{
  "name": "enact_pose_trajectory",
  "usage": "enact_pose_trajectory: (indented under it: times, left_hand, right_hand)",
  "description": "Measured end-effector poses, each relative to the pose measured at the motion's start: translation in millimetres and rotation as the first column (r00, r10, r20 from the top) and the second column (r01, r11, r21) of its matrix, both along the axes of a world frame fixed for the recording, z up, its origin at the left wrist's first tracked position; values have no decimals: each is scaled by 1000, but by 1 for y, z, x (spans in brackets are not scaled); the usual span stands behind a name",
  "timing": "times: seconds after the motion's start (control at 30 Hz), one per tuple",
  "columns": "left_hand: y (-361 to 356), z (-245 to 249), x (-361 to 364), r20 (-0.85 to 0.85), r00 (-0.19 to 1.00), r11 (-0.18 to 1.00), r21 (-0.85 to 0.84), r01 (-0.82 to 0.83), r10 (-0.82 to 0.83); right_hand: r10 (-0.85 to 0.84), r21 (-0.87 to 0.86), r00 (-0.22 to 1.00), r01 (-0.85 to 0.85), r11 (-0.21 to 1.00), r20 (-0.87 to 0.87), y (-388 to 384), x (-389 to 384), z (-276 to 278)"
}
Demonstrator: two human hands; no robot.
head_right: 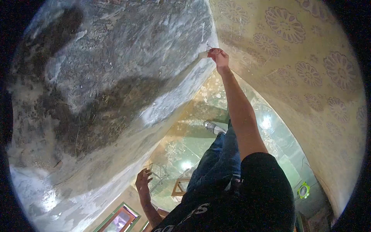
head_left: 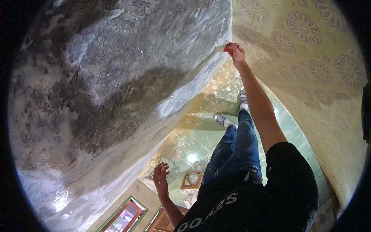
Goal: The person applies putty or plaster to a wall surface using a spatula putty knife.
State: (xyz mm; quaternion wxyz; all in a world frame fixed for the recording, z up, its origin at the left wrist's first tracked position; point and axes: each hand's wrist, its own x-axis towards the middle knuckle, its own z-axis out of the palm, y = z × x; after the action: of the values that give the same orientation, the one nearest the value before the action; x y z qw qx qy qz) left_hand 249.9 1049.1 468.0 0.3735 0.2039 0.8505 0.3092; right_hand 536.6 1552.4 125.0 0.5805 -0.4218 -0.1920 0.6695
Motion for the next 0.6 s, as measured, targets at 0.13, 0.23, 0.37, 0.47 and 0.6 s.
enact_pose_trajectory:
  times: [0.13, 0.23, 0.37, 0.47, 0.6]
  left_hand:
    - [8, -4, 9, 40, 999, 1000, -25, -17, 18]
    - [15, -5, 14, 33, 999, 999, -34, -8, 9]
    - [22, -5, 17, 32, 999, 1000, -17, 15, -15]
    - [13, -11, 11, 42, 999, 1000, 6, 27, -27]
    - [10, -7, 10, -4, 999, 998, -28, 54, -54]
  right_hand:
    - [46, 29, 995, -44, 999, -89, -22, -17, 10]
    - [97, 35, 990, -93, 995, -107, -31, -34, 16]
    - [157, 75, 975, -147, 986, -158, -55, -61, 22]
    - [160, 45, 965, -154, 987, -208, -89, -92, 35]
    - [219, 132, 956, -195, 972, -197, -149, -152, 39]
